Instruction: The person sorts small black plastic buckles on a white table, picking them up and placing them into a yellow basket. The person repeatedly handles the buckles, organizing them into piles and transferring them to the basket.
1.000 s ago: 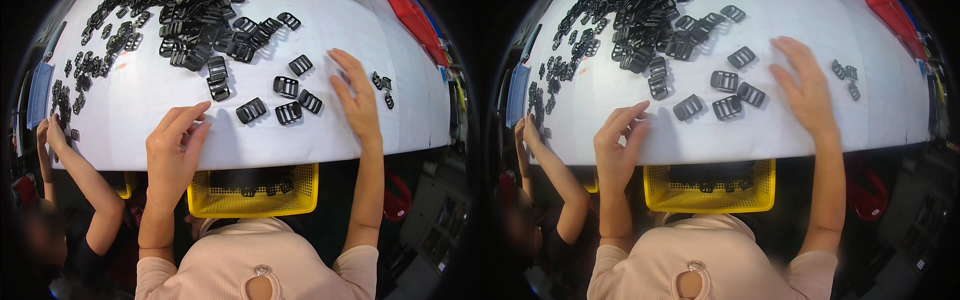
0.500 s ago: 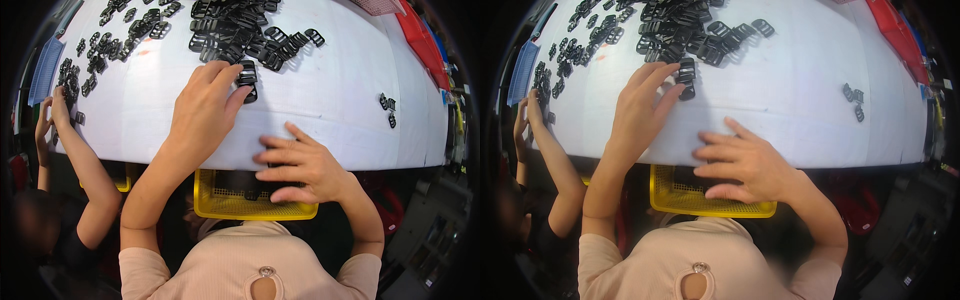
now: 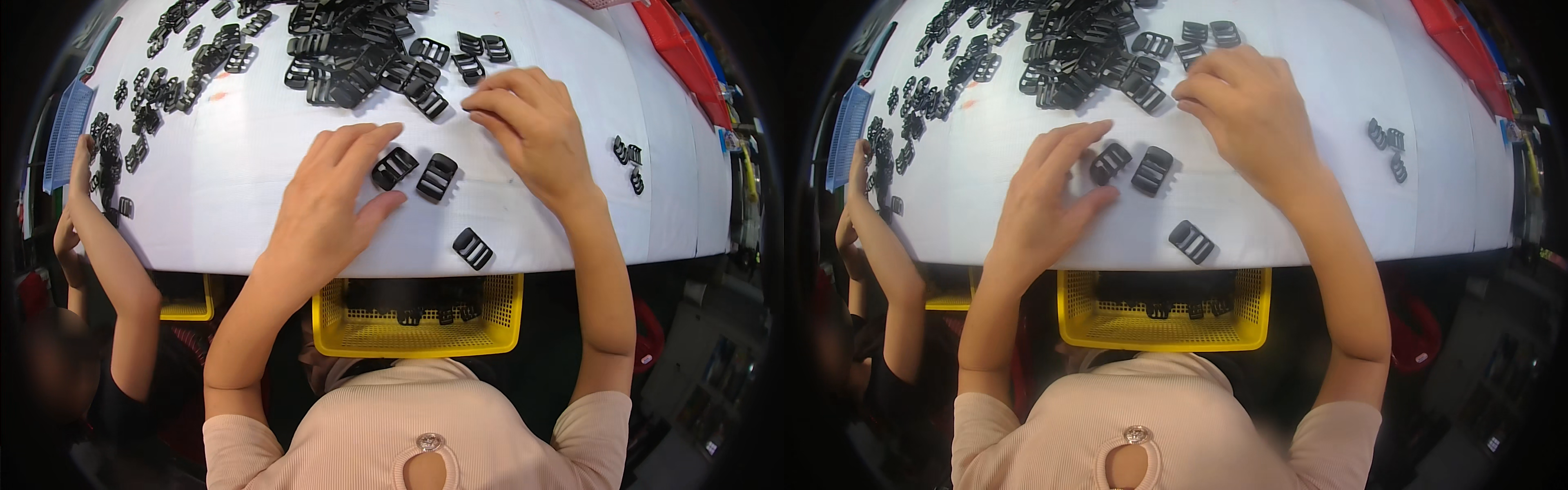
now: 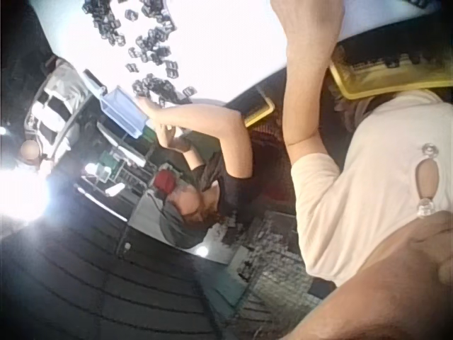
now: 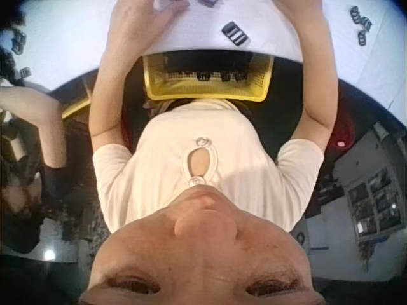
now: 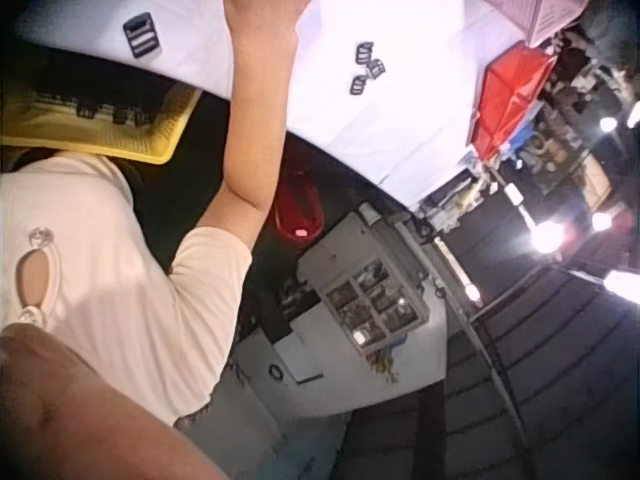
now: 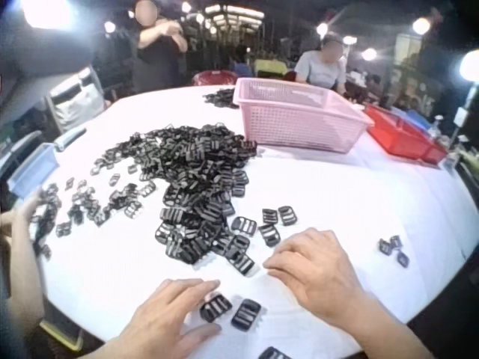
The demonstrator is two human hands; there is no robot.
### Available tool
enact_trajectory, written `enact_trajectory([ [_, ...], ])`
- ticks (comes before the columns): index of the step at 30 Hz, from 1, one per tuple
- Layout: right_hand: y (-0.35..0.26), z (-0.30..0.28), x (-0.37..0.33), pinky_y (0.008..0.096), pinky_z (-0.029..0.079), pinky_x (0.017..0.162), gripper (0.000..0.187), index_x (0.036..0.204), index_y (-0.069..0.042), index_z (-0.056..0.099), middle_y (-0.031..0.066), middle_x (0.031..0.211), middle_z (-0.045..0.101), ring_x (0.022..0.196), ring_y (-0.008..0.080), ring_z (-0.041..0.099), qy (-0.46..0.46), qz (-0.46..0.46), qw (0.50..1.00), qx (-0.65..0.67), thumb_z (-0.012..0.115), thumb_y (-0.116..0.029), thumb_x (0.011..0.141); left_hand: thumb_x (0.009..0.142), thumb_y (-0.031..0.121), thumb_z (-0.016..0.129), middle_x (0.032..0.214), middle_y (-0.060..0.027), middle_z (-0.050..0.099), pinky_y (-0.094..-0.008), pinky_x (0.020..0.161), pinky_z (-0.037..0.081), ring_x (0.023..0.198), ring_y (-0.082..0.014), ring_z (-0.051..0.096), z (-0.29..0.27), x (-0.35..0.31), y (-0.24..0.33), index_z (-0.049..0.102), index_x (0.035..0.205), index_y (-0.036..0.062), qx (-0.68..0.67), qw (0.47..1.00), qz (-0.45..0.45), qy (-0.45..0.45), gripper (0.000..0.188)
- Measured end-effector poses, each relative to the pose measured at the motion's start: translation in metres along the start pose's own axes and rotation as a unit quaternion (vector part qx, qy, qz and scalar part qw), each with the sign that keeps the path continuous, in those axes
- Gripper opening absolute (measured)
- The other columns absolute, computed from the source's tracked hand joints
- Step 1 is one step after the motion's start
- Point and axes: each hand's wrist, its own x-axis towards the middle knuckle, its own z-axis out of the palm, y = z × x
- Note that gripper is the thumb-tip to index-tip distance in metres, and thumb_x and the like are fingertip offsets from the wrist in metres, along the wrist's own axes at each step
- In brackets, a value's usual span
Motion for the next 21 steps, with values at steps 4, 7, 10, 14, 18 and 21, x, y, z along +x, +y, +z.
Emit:
enact_trajectory([
  [4,-0.012,-0.032,-0.025,0.0329,0.049,0.078,0.018,0.103,-0.004,0.072,0.0060,0.098,0.067,0.087,0.0225,0.063,-0.138,0.303,0.879,0.340,0.070,-0.012,0.087,0.074,0.004,0.079,0.121,-0.0130,0.062,-0.0369,0.087,0.050,0.103,-0.0281,0.060,-0.004,-0.007,-0.005,0.063,0.125,0.0060,0.028,0.999,0.021,0.005,0.054],
  [7,-0.006,-0.036,-0.033,0.0303,0.049,0.076,0.018,0.106,-0.003,0.072,0.0080,0.098,0.066,0.083,0.0206,0.061,-0.151,0.303,0.900,0.273,0.067,-0.009,0.089,0.077,0.003,0.076,0.117,-0.0130,0.064,-0.0370,0.085,0.050,0.099,-0.0284,0.061,0.002,-0.003,-0.005,0.066,0.122,0.0059,0.061,0.996,0.057,0.009,0.046],
  [10,-0.004,-0.038,-0.037,0.0283,0.048,0.077,0.019,0.106,-0.005,0.072,0.0072,0.099,0.066,0.084,0.0176,0.059,-0.069,0.230,0.960,0.145,0.067,-0.007,0.088,0.081,0.002,0.072,0.107,-0.0125,0.066,-0.0358,0.080,0.050,0.094,-0.0276,0.061,0.006,-0.003,-0.004,0.069,0.115,0.0054,0.069,0.995,0.073,0.023,0.035],
  [14,-0.006,-0.045,-0.045,0.0310,0.050,0.078,0.019,0.106,-0.004,0.071,0.0100,0.098,0.065,0.086,0.0242,0.063,-0.046,0.246,0.955,0.161,0.068,-0.005,0.087,0.086,0.000,0.067,0.095,-0.0116,0.067,-0.0330,0.074,0.050,0.088,-0.0249,0.063,-0.004,-0.008,0.007,0.072,0.108,0.0044,-0.042,0.994,-0.081,-0.056,0.023],
  [18,-0.012,-0.040,-0.048,0.0320,0.051,0.078,0.019,0.106,-0.004,0.071,0.0100,0.099,0.064,0.086,0.0245,0.063,-0.041,0.257,0.948,0.186,0.068,-0.004,0.087,0.086,0.002,0.069,0.097,-0.0114,0.067,-0.0324,0.073,0.050,0.090,-0.0240,0.064,-0.001,-0.002,0.001,0.072,0.106,0.0040,0.067,0.998,-0.003,-0.009,0.021],
  [21,-0.002,-0.026,-0.036,0.0344,0.053,0.077,0.022,0.108,-0.006,0.071,0.0093,0.100,0.064,0.088,0.0257,0.064,-0.027,0.207,0.966,0.151,0.070,-0.009,0.086,0.085,0.004,0.070,0.100,-0.0113,0.067,-0.0342,0.077,0.050,0.091,-0.0259,0.063,0.002,0.016,-0.007,0.072,0.108,0.0049,0.125,0.987,0.066,0.075,0.023],
])
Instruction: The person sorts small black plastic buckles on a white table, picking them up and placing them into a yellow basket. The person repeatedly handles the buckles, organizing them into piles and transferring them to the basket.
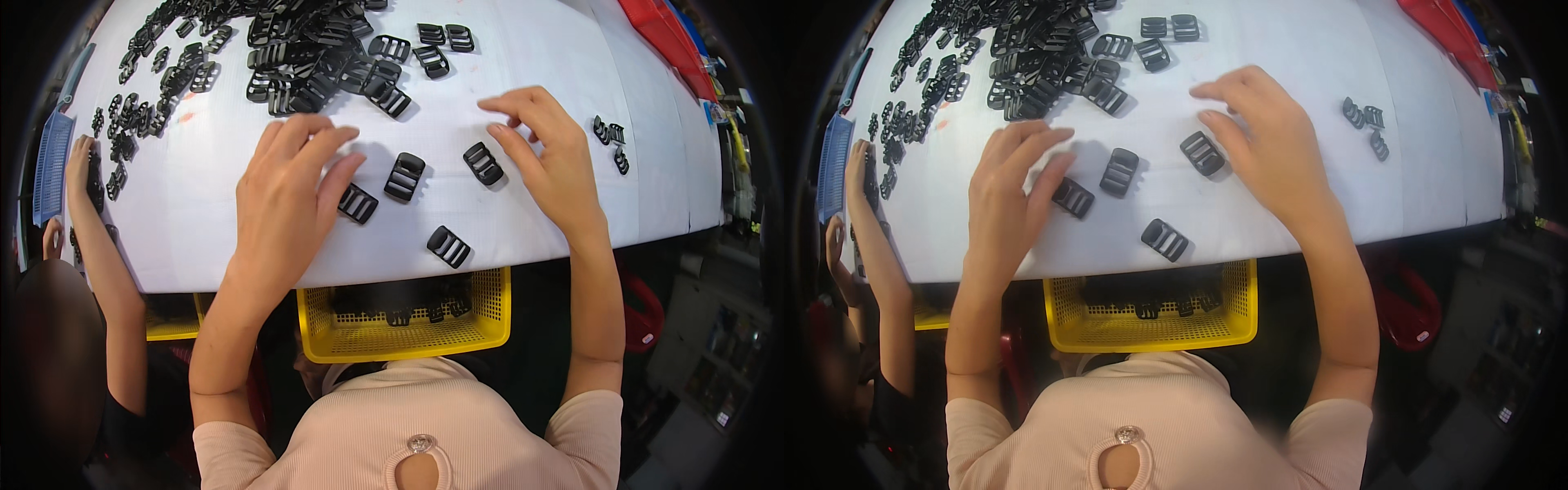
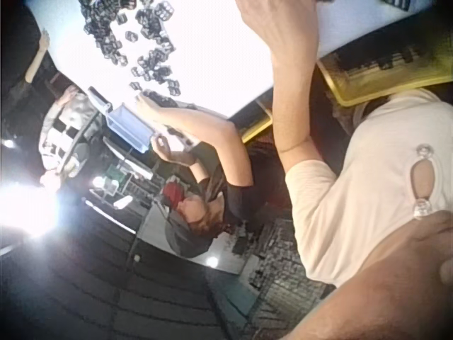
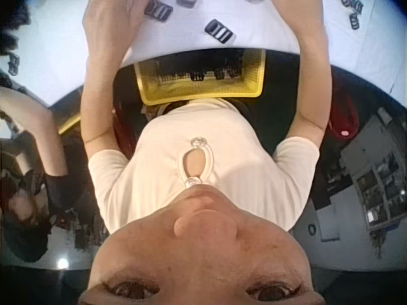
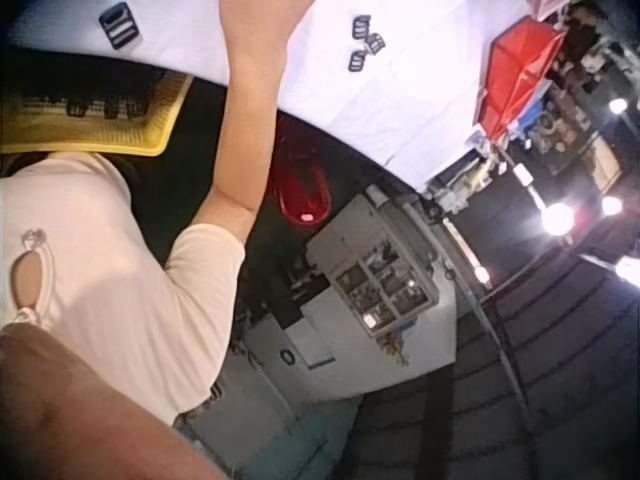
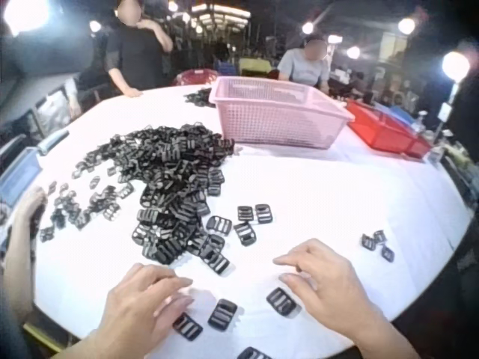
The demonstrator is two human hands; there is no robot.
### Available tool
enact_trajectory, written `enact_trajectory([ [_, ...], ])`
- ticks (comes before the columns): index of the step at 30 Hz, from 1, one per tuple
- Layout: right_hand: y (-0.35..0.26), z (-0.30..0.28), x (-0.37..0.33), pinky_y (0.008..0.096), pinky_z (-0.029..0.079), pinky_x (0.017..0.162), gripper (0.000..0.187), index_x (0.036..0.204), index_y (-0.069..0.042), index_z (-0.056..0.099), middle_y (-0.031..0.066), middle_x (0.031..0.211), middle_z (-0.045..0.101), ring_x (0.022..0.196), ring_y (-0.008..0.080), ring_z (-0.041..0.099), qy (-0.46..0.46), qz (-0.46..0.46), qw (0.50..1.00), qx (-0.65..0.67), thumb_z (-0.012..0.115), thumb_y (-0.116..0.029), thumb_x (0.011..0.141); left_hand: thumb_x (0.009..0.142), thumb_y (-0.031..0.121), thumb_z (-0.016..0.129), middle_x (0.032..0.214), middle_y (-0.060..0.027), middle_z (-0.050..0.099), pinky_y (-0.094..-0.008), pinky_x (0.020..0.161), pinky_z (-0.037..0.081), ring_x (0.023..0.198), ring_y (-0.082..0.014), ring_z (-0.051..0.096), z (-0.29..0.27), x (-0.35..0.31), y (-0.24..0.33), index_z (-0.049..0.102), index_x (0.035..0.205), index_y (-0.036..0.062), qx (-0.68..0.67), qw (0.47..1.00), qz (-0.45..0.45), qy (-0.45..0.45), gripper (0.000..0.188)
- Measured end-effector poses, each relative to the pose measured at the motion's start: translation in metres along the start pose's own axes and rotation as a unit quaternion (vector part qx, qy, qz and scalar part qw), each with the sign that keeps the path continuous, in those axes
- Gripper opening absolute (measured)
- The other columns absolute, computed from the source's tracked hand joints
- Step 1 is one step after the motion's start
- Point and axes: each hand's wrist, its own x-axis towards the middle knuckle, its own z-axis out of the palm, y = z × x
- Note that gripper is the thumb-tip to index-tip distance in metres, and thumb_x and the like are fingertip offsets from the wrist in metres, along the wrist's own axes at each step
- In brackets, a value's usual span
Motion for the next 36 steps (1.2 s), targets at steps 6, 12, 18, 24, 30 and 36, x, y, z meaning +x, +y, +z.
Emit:
enact_trajectory([
  [6,0.010,0.035,0.053,0.0386,0.053,0.078,0.029,0.109,-0.011,0.071,0.0057,0.101,0.063,0.094,0.0269,0.063,0.049,-0.071,0.992,-0.087,0.075,-0.021,0.082,0.082,0.010,0.070,0.108,-0.0025,0.064,-0.0343,0.082,0.049,0.096,-0.0226,0.057,0.022,0.048,-0.010,0.070,0.110,0.0044,0.084,0.986,0.142,0.000,0.028],
  [12,0.008,0.039,0.027,0.0369,0.049,0.073,0.012,0.094,-0.010,0.068,0.0020,0.097,0.063,0.090,0.0245,0.062,0.058,-0.119,0.980,-0.146,0.072,-0.016,0.084,0.077,0.011,0.077,0.110,-0.0073,0.065,-0.0358,0.079,0.051,0.093,-0.0242,0.059,0.021,0.030,0.004,0.070,0.111,0.0059,0.002,0.983,0.158,-0.098,0.035],
  [18,-0.006,0.012,0.013,0.0389,0.049,0.066,0.010,0.093,-0.009,0.067,0.0057,0.085,0.063,0.074,0.0277,0.063,-0.045,0.079,0.995,-0.043,0.067,-0.018,0.090,0.083,0.007,0.073,0.106,-0.0092,0.066,-0.0369,0.082,0.052,0.095,-0.0275,0.061,0.008,0.068,-0.027,0.071,0.111,0.0042,0.023,0.991,0.126,-0.024,0.029],
  [24,0.024,0.017,0.066,0.0382,0.052,0.071,0.015,0.103,-0.013,0.070,0.0030,0.091,0.066,0.081,0.0254,0.065,0.048,-0.012,0.994,-0.101,0.068,-0.020,0.090,0.083,0.009,0.071,0.102,-0.0020,0.068,-0.0343,0.082,0.053,0.093,-0.0230,0.060,0.022,0.117,-0.049,0.074,0.107,0.0097,0.050,0.985,0.152,-0.060,0.024],
  [30,0.055,0.031,0.083,0.0341,0.053,0.074,0.025,0.112,-0.009,0.070,0.0040,0.095,0.068,0.083,0.0236,0.065,0.090,-0.150,0.967,-0.188,0.068,-0.019,0.089,0.086,0.011,0.070,0.100,-0.0045,0.070,-0.0353,0.083,0.053,0.090,-0.0243,0.061,0.035,0.129,-0.052,0.074,0.110,0.0121,0.077,0.974,0.178,-0.115,0.025],
  [36,0.036,0.004,0.053,0.0242,0.048,0.065,0.017,0.106,-0.005,0.074,0.0039,0.091,0.068,0.069,0.0086,0.058,-0.021,0.148,0.986,0.068,0.066,-0.012,0.094,0.089,0.011,0.068,0.086,-0.0127,0.072,-0.0316,0.068,0.053,0.071,-0.0205,0.067,0.018,0.105,-0.018,0.070,0.114,0.0056,-0.164,0.969,-0.031,-0.183,0.025],
])
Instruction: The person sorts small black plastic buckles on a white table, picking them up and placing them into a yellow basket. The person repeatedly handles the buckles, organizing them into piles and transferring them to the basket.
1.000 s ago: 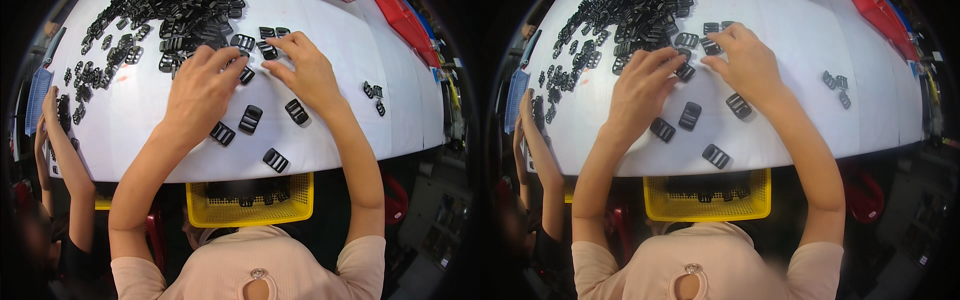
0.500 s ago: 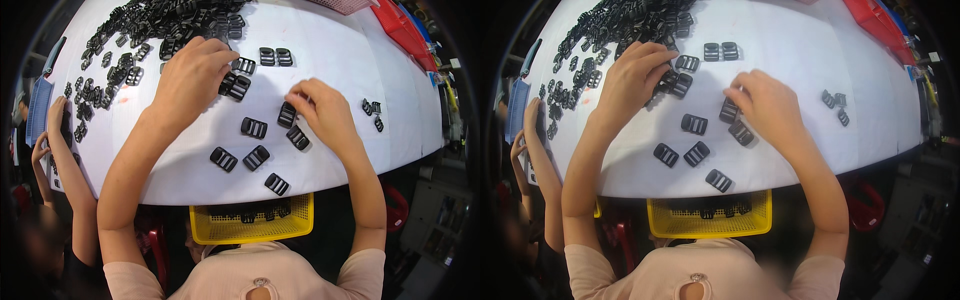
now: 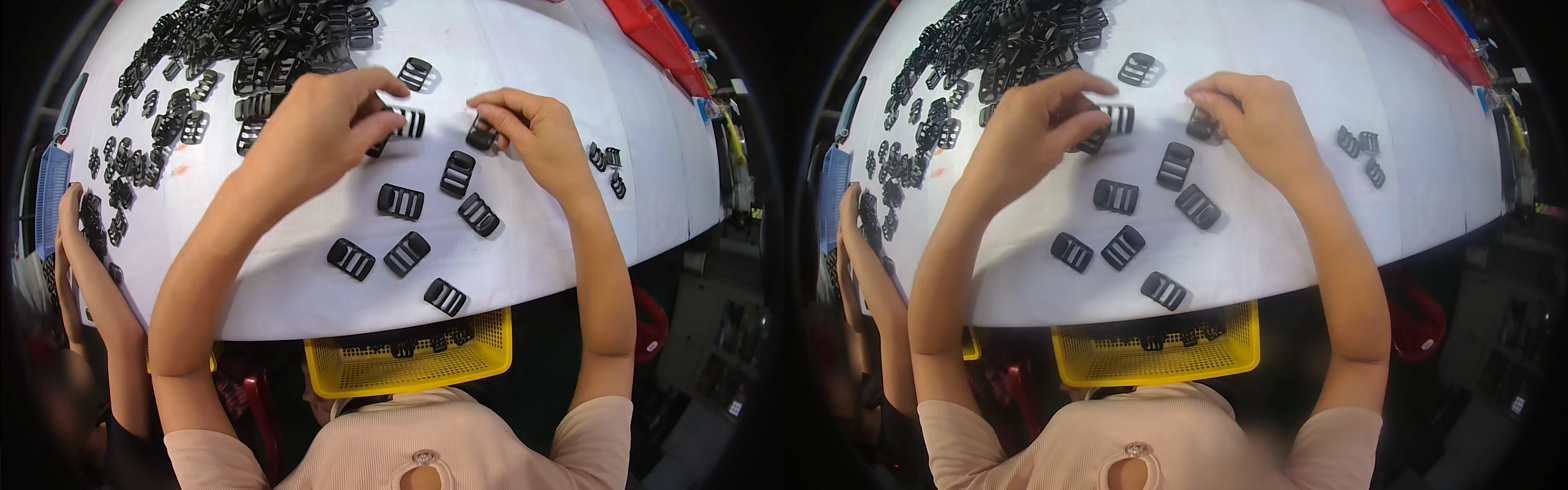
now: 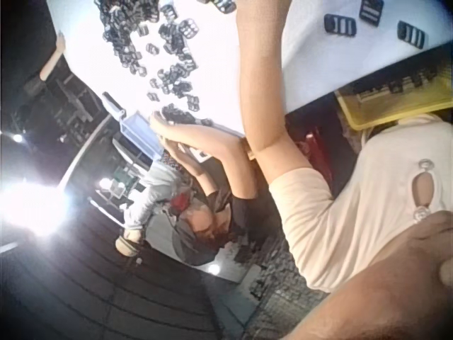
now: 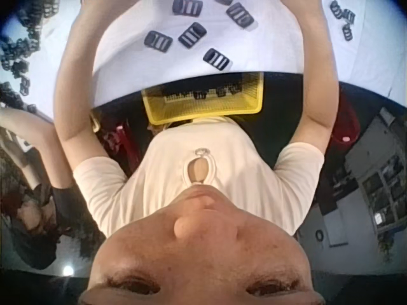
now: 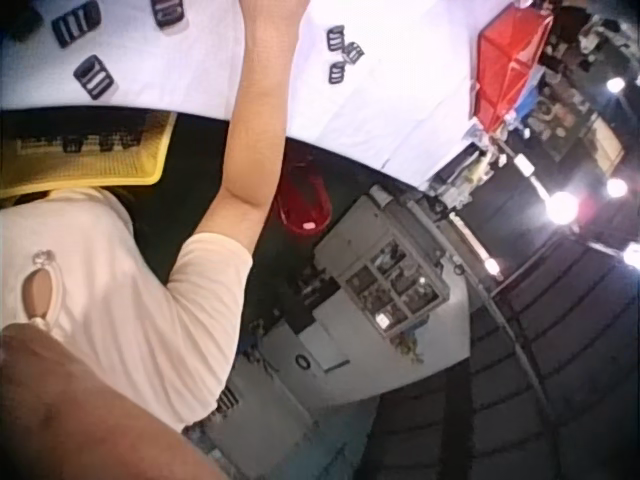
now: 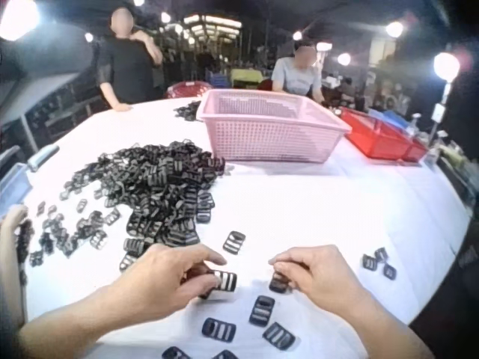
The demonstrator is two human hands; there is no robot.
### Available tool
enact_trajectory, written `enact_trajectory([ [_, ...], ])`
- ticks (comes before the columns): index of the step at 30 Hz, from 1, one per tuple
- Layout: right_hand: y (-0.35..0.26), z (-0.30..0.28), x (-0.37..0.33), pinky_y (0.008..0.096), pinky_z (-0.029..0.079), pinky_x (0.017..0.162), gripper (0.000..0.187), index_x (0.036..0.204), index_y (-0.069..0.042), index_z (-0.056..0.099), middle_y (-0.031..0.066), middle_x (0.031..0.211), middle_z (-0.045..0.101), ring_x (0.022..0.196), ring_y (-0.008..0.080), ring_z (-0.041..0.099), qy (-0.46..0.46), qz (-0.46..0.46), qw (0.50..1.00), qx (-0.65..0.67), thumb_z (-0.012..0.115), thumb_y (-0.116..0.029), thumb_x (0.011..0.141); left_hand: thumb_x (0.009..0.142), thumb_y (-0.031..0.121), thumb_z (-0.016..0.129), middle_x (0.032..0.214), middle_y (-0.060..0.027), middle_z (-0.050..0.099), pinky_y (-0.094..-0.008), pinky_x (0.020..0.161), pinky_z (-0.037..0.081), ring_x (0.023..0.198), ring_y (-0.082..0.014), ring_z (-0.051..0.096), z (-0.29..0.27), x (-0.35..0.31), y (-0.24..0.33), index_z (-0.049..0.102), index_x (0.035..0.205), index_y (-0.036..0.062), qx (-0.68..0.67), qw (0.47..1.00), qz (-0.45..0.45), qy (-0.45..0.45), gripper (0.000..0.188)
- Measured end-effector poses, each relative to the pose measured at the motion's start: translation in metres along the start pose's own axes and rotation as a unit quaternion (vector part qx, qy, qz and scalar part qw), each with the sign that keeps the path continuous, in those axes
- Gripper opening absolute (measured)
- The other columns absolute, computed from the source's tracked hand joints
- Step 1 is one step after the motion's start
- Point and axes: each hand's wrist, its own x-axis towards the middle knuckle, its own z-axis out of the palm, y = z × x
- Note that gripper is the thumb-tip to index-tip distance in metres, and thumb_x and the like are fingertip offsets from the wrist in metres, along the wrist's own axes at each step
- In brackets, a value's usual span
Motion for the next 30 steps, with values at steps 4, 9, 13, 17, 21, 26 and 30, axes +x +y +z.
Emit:
enact_trajectory([
  [4,0.004,-0.003,0.008,0.0301,0.050,0.070,0.019,0.107,-0.009,0.074,0.0054,0.095,0.067,0.078,0.0181,0.063,0.016,-0.090,0.990,-0.109,0.068,-0.013,0.089,0.087,0.011,0.070,0.086,-0.0139,0.071,-0.0309,0.068,0.052,0.073,-0.0208,0.067,0.013,-0.012,0.007,0.073,0.102,0.0020,0.045,0.998,0.027,-0.023,0.017],
  [9,0.001,0.021,0.045,0.0360,0.052,0.084,0.025,0.112,-0.017,0.073,-0.0020,0.110,0.067,0.100,0.0206,0.063,0.026,-0.267,0.957,-0.107,0.069,-0.013,0.087,0.087,0.007,0.069,0.090,-0.0090,0.070,-0.0294,0.066,0.050,0.072,-0.0173,0.063,0.001,-0.024,0.001,0.073,0.103,0.0031,0.125,0.981,0.108,0.102,0.017],
  [13,0.003,0.029,0.067,0.0347,0.051,0.089,0.021,0.110,-0.017,0.074,-0.0048,0.117,0.068,0.109,0.0190,0.060,-0.039,-0.304,0.940,-0.153,0.066,-0.018,0.090,0.088,0.007,0.068,0.089,-0.0049,0.071,-0.0248,0.061,0.045,0.069,-0.0111,0.057,-0.022,-0.042,0.006,0.073,0.103,0.0031,0.071,0.990,-0.007,0.125,0.016],
  [17,-0.008,0.021,0.066,0.0352,0.052,0.087,0.021,0.106,-0.012,0.074,0.0001,0.104,0.072,0.098,0.0214,0.064,-0.066,-0.223,0.966,-0.115,0.063,-0.023,0.093,0.087,0.006,0.069,0.088,-0.0078,0.071,-0.0260,0.062,0.046,0.065,-0.0135,0.054,-0.031,-0.062,-0.007,0.073,0.102,0.0010,0.073,0.985,-0.055,0.148,0.016],
  [21,-0.011,0.006,0.058,0.0256,0.051,0.067,0.022,0.104,-0.006,0.074,0.0029,0.085,0.069,0.073,0.0178,0.060,-0.161,-0.029,0.986,0.031,0.062,-0.022,0.095,0.086,0.004,0.069,0.089,-0.0082,0.071,-0.0263,0.062,0.047,0.066,-0.0149,0.056,-0.027,-0.074,-0.010,0.073,0.100,0.0011,0.041,0.986,-0.070,0.146,0.015],
  [26,-0.014,0.015,0.054,0.0315,0.052,0.073,0.023,0.103,-0.006,0.073,0.0042,0.096,0.063,0.083,0.0194,0.060,-0.010,-0.223,0.958,-0.179,0.072,-0.019,0.084,0.086,-0.001,0.067,0.094,-0.0085,0.071,-0.0256,0.067,0.047,0.071,-0.0138,0.057,-0.018,-0.075,-0.007,0.073,0.104,0.0003,0.065,0.988,-0.041,0.133,0.019],
  [30,-0.035,0.044,0.036,0.0386,0.051,0.084,0.021,0.096,-0.012,0.074,0.0036,0.099,0.065,0.099,0.0252,0.061,-0.071,-0.298,0.946,-0.109,0.074,-0.027,0.082,0.084,0.003,0.070,0.085,-0.0071,0.067,-0.0331,0.068,0.052,0.077,-0.0246,0.062,-0.010,-0.069,-0.012,0.073,0.095,0.0038,0.122,0.976,0.010,0.182,0.011],
])
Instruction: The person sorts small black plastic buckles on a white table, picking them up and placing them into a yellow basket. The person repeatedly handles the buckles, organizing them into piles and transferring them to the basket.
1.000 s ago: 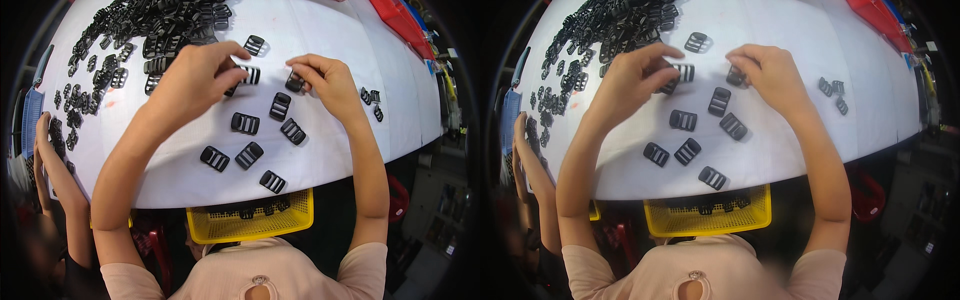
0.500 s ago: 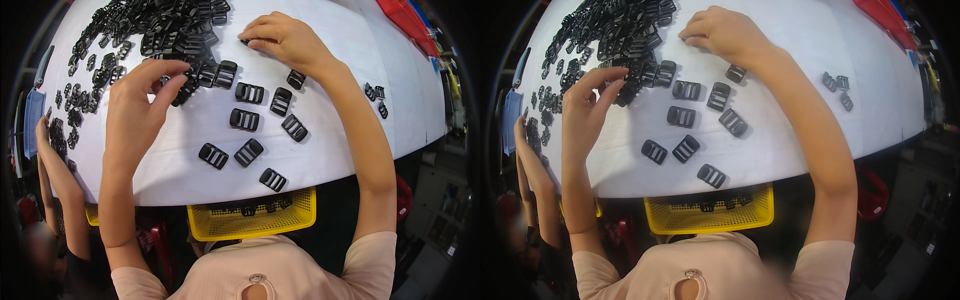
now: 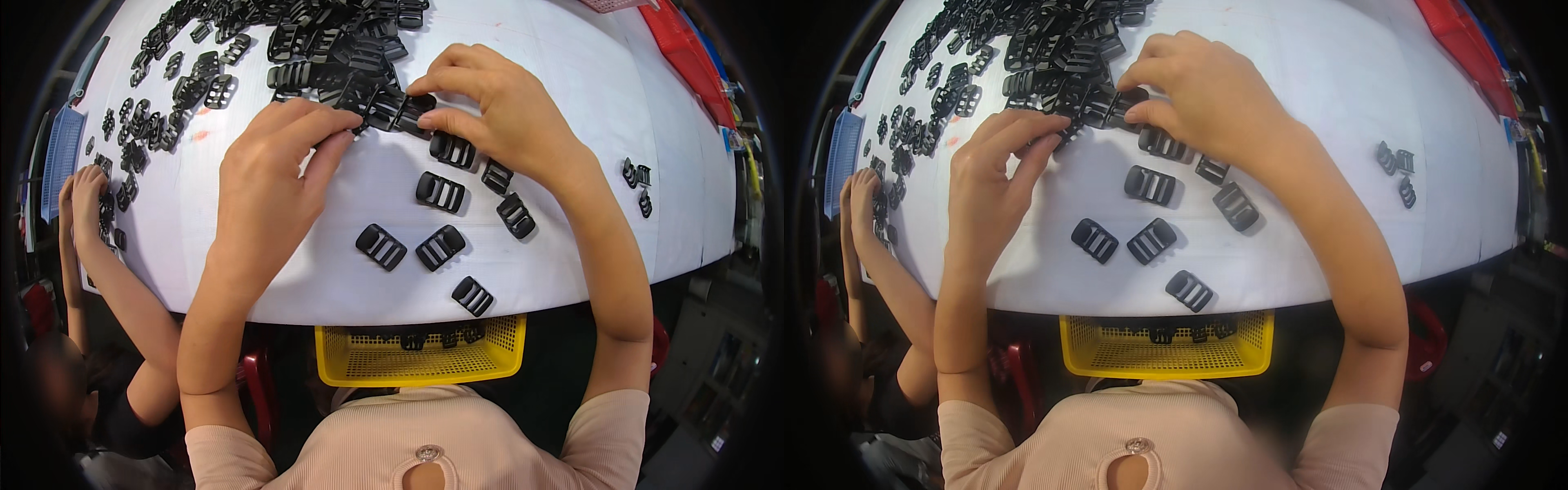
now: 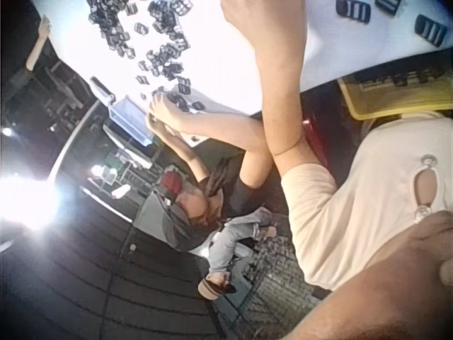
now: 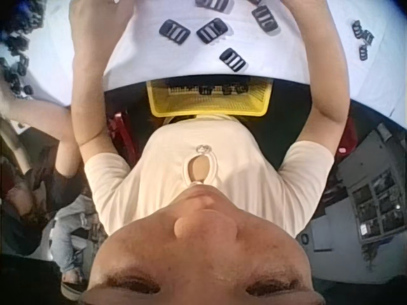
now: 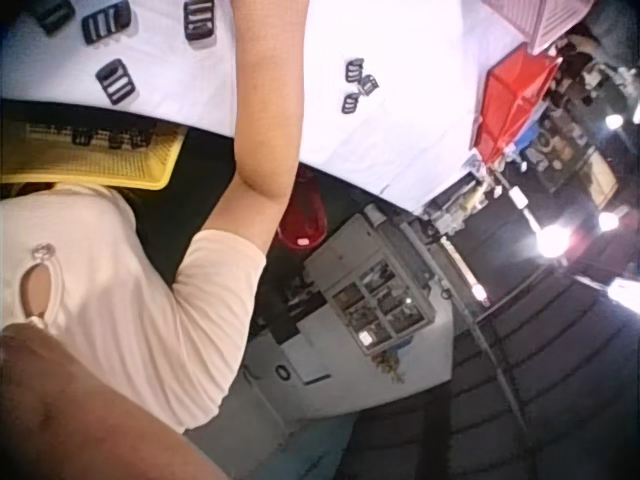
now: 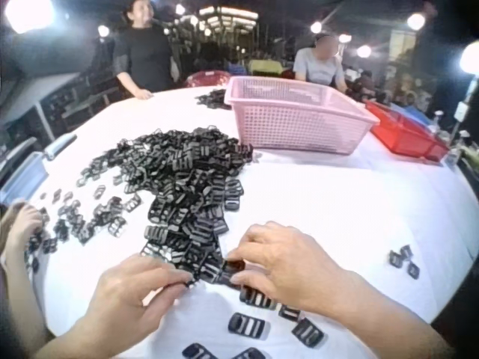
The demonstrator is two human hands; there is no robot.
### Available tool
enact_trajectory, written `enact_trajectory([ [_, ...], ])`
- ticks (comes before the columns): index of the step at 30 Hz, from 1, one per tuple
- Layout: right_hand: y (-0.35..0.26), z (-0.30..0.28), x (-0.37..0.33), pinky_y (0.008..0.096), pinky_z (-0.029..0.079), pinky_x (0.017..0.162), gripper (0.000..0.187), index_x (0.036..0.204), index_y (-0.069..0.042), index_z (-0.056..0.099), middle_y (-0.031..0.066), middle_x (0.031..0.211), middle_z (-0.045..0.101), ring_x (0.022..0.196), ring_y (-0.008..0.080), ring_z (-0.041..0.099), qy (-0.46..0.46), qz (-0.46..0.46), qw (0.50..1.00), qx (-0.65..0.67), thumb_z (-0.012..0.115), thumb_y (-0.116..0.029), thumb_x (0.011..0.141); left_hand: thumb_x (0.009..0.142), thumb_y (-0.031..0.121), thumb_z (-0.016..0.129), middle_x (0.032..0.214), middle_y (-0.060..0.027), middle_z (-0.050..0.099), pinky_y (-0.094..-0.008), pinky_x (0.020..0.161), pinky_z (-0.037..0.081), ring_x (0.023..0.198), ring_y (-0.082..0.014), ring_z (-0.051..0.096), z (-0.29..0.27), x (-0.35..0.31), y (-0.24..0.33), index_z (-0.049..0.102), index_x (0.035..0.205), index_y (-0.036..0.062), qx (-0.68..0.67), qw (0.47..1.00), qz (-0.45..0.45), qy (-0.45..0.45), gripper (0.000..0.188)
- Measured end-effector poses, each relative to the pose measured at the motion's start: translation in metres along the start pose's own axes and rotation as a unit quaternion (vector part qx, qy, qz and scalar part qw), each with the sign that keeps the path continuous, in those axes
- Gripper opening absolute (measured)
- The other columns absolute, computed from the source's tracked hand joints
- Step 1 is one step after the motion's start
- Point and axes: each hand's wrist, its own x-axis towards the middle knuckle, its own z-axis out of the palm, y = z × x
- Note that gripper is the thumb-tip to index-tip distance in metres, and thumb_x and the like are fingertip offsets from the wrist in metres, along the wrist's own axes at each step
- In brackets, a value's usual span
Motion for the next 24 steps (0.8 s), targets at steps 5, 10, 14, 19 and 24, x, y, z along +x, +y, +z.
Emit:
enact_trajectory([
  [5,-0.003,-0.024,-0.009,0.0382,0.050,0.088,0.018,0.095,-0.011,0.076,0.0046,0.100,0.067,0.102,0.0241,0.062,-0.055,0.031,0.998,0.010,0.072,-0.025,0.084,0.082,0.011,0.073,0.089,-0.0033,0.064,-0.0335,0.072,0.051,0.086,-0.0219,0.060,0.011,0.005,-0.004,0.072,0.094,0.0062,0.089,0.992,0.090,0.031,0.013],
  [10,0.035,-0.030,-0.018,0.0300,0.049,0.089,0.028,0.120,-0.010,0.070,0.0052,0.124,0.066,0.101,0.0171,0.063,-0.004,0.110,0.989,0.100,0.062,-0.024,0.097,0.079,0.017,0.075,0.089,-0.0019,0.060,-0.0330,0.073,0.053,0.088,-0.0225,0.060,0.035,0.017,0.007,0.069,0.092,0.0071,0.180,0.975,0.128,0.016,0.018],
  [14,0.050,-0.017,-0.031,0.0434,0.027,0.115,0.035,0.133,-0.010,0.062,0.0076,0.137,0.061,0.133,0.0269,0.048,-0.027,0.128,0.985,0.109,0.053,-0.026,0.102,0.078,0.013,0.073,0.089,-0.0044,0.062,-0.0351,0.072,0.054,0.089,-0.0232,0.061,0.043,0.022,-0.003,0.068,0.089,0.0071,0.203,0.965,0.161,0.034,0.014],
  [19,0.059,-0.008,-0.037,0.0511,0.012,0.121,0.038,0.136,-0.012,0.059,0.0083,0.141,0.058,0.143,0.0263,0.039,-0.032,0.094,0.989,0.108,0.049,-0.030,0.104,0.091,0.010,0.067,0.089,-0.0069,0.072,-0.0284,0.070,0.054,0.077,-0.0160,0.067,0.030,0.014,0.008,0.072,0.110,0.0040,0.014,0.997,0.047,-0.054,0.021],
  [24,0.050,-0.001,-0.040,0.0457,0.021,0.120,0.040,0.135,-0.015,0.061,0.0051,0.140,0.060,0.139,0.0246,0.045,-0.019,0.037,0.996,0.076,0.045,-0.036,0.105,0.096,0.009,0.062,0.087,-0.0092,0.073,-0.0246,0.072,0.053,0.076,-0.0112,0.069,0.019,0.014,0.016,0.068,0.115,-0.0048,-0.144,0.960,-0.131,-0.203,0.024],
])
